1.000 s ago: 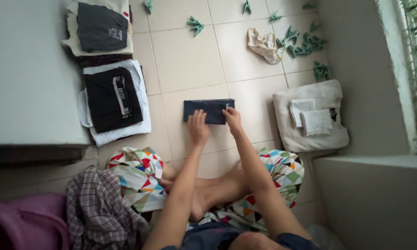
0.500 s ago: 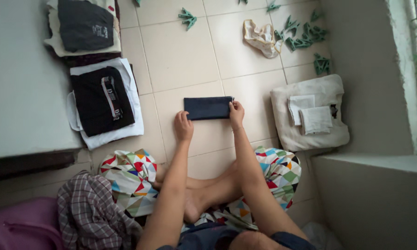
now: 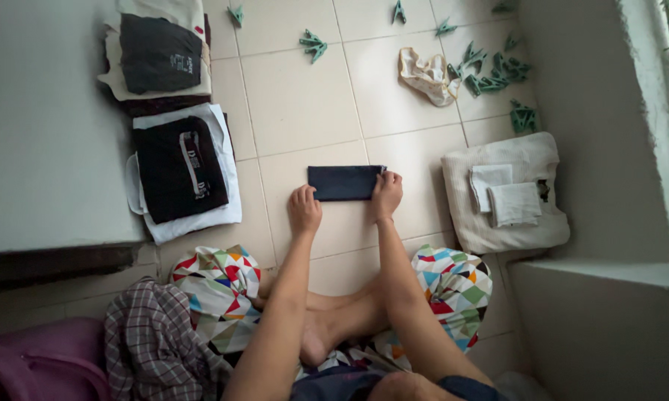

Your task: The person folds a white towel by hand, then spreads a dark cloth and folds it into a small rectangle, and finally spreads and smooths a patterned cloth.

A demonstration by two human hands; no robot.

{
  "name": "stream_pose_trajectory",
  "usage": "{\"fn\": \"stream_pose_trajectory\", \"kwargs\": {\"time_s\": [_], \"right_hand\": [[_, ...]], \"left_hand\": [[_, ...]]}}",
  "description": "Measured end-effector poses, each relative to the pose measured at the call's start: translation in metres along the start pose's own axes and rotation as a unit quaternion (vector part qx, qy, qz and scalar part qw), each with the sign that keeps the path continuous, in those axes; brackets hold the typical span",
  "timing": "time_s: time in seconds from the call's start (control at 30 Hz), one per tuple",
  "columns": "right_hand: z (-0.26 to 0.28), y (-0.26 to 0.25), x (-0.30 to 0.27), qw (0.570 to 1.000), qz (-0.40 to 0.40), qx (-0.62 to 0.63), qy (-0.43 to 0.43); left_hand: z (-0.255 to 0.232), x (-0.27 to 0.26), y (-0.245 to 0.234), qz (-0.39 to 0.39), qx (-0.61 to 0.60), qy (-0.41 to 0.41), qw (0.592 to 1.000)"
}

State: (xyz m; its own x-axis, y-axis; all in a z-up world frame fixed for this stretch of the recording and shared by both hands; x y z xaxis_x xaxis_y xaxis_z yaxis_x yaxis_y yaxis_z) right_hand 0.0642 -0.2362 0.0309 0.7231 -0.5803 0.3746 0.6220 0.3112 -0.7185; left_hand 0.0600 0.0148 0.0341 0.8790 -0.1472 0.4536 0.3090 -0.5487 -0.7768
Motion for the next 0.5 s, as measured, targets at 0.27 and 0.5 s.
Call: {"fn": "stream_pose_trajectory", "kwargs": {"time_s": [0.27, 0.5], "right_hand": [[-0.002, 0.011, 0.012, 0.995, 0.071, -0.039, 0.066], [-0.016, 0.017, 0.014, 0.977, 0.135, 0.081, 0.145]], "left_hand": [[-0.001, 0.0, -0.001, 0.011, 0.036, -0.034, 0.999], [0.003, -0.002, 0.006, 0.013, 0.02, -0.025, 0.999]]}}
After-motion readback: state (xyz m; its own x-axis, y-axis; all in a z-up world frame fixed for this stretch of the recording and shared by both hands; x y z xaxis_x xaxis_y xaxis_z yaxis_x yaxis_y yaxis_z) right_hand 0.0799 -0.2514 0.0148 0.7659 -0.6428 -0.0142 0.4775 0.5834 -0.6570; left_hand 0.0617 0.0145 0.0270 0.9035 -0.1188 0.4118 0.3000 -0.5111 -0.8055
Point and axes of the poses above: each hand's wrist, its own x-axis towards the middle knuckle, its own y-axis out of the palm, z = x × y, the point moved 5 cm from there along x, towards the middle knuckle, and after that the axes turned 5 degrees about y, right-handed, at the moved point
